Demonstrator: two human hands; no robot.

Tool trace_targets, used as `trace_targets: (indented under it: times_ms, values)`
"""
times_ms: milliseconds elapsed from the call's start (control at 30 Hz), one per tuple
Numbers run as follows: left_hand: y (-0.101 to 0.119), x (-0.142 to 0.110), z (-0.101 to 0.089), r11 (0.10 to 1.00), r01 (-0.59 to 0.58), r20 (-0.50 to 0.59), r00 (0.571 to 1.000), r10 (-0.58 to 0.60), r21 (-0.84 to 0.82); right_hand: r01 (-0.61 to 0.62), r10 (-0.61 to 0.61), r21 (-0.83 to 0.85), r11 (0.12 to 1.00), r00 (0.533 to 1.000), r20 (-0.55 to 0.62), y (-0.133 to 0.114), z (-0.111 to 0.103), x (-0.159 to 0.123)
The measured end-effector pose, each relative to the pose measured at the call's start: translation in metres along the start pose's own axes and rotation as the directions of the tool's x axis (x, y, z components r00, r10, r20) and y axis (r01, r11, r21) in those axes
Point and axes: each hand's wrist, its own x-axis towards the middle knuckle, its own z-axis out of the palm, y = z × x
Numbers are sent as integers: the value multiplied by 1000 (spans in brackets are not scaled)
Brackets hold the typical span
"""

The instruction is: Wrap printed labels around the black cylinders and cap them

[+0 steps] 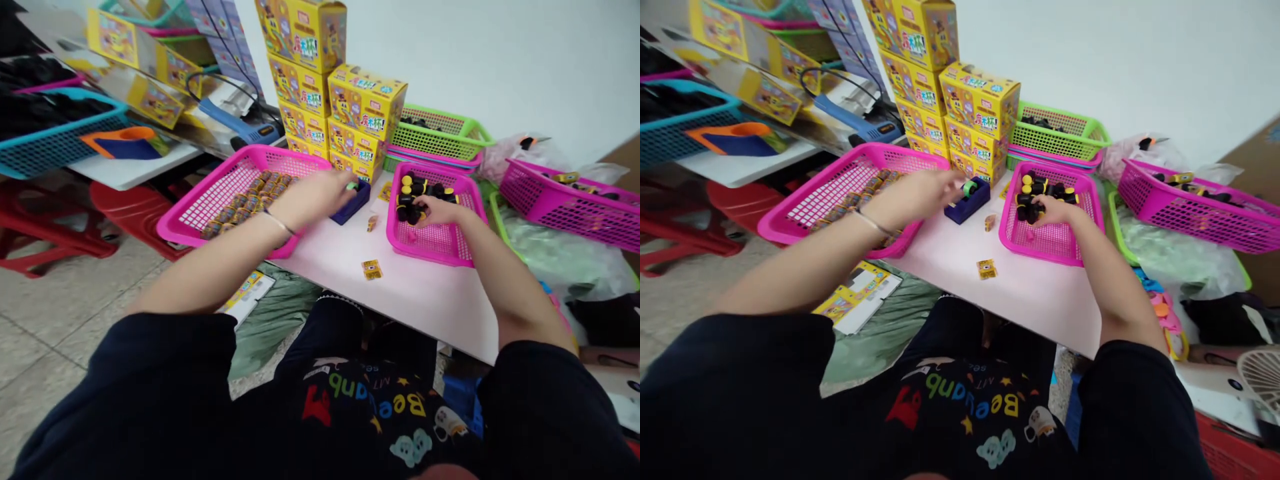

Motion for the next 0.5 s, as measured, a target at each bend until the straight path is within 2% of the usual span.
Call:
trace_targets:
  times_ms: [33,67,100,167,267,333,500]
  values:
    - [21,-12,8,994,-94,89,991,99,-56,-2,2,17,1000,1000,11,-3,5,1]
    - [40,-23,18,978,-171,207,959,192,-115,-10,9,29,1000,1000,15,-5,9,1]
    - [57,-34,30,968,-207,277,930,240,-143,-20,20,38,999,1000,15,-7,12,1]
    - [79,-50,57,957,-233,336,900,279,-171,-40,39,56,998,999,20,-9,17,-2]
    - [89,-60,90,961,-222,330,905,267,-168,-62,60,87,994,998,26,-12,23,-9]
    - [87,-62,103,959,-220,309,913,267,-178,-78,77,105,991,997,13,-17,28,-14]
    - [76,-59,113,923,-263,176,931,319,-282,-102,106,159,982,994,-19,-31,43,-22]
